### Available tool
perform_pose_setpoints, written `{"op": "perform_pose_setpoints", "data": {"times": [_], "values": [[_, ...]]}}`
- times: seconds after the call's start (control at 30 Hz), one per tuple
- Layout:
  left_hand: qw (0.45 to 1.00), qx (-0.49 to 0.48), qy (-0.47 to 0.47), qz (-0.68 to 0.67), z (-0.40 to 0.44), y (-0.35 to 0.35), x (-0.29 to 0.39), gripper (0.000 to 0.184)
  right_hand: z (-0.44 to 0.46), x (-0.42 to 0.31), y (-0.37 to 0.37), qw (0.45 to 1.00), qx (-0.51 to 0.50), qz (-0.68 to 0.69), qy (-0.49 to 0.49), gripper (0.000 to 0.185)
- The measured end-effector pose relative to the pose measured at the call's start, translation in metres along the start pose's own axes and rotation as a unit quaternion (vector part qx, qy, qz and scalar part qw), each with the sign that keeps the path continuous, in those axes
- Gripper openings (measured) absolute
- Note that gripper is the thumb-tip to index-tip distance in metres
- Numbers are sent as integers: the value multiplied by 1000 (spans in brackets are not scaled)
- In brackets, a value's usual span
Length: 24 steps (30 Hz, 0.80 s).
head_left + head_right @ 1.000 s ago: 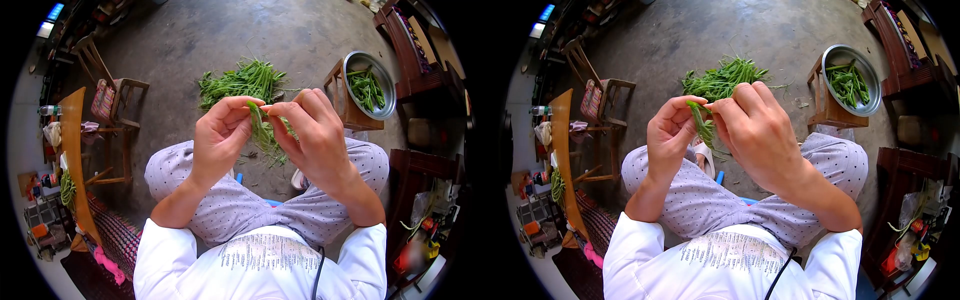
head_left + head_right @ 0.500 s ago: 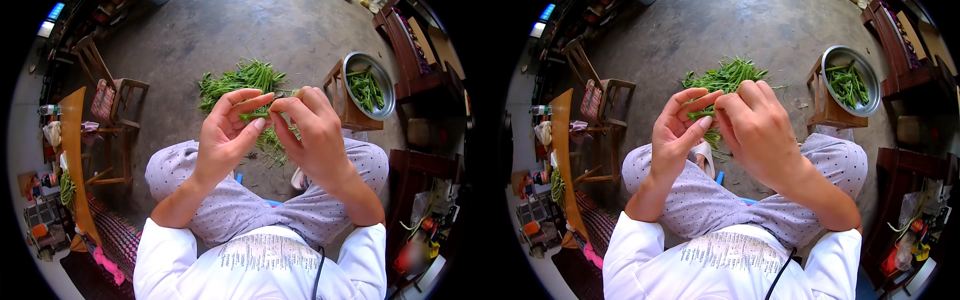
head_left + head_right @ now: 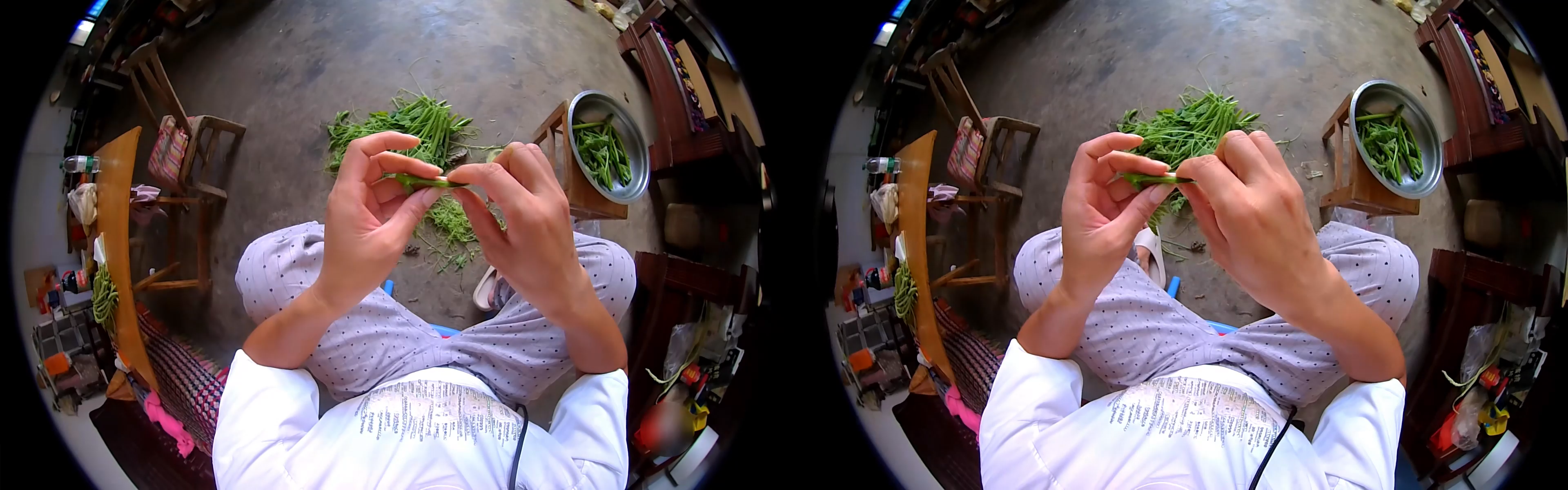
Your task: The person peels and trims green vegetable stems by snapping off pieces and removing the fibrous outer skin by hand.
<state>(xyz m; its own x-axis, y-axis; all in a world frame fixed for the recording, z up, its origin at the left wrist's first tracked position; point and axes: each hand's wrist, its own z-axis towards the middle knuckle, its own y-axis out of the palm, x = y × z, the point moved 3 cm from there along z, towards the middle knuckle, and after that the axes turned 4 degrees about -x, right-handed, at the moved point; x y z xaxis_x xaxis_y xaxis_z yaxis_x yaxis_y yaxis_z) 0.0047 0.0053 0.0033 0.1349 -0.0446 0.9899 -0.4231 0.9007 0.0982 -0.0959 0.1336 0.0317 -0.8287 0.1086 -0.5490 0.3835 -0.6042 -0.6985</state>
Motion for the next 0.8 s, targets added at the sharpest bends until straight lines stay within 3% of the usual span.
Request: {"op": "perform_pose_setpoints", "data": {"times": [0.4, 0.6, 0.8], "values": [[999, 6, -42, -30, 2, -5, -1, 46, 1, -3, 2, 1000, 11, -13, -2, 22], [998, -3, -48, -43, 2, -2, -3, 46, 1, -3, 5, 999, 5, -12, -36, 17], [999, 10, -49, -9, 1, -3, -2, 45, -1, -5, 10, 989, 4, -105, -102, 21]]}}
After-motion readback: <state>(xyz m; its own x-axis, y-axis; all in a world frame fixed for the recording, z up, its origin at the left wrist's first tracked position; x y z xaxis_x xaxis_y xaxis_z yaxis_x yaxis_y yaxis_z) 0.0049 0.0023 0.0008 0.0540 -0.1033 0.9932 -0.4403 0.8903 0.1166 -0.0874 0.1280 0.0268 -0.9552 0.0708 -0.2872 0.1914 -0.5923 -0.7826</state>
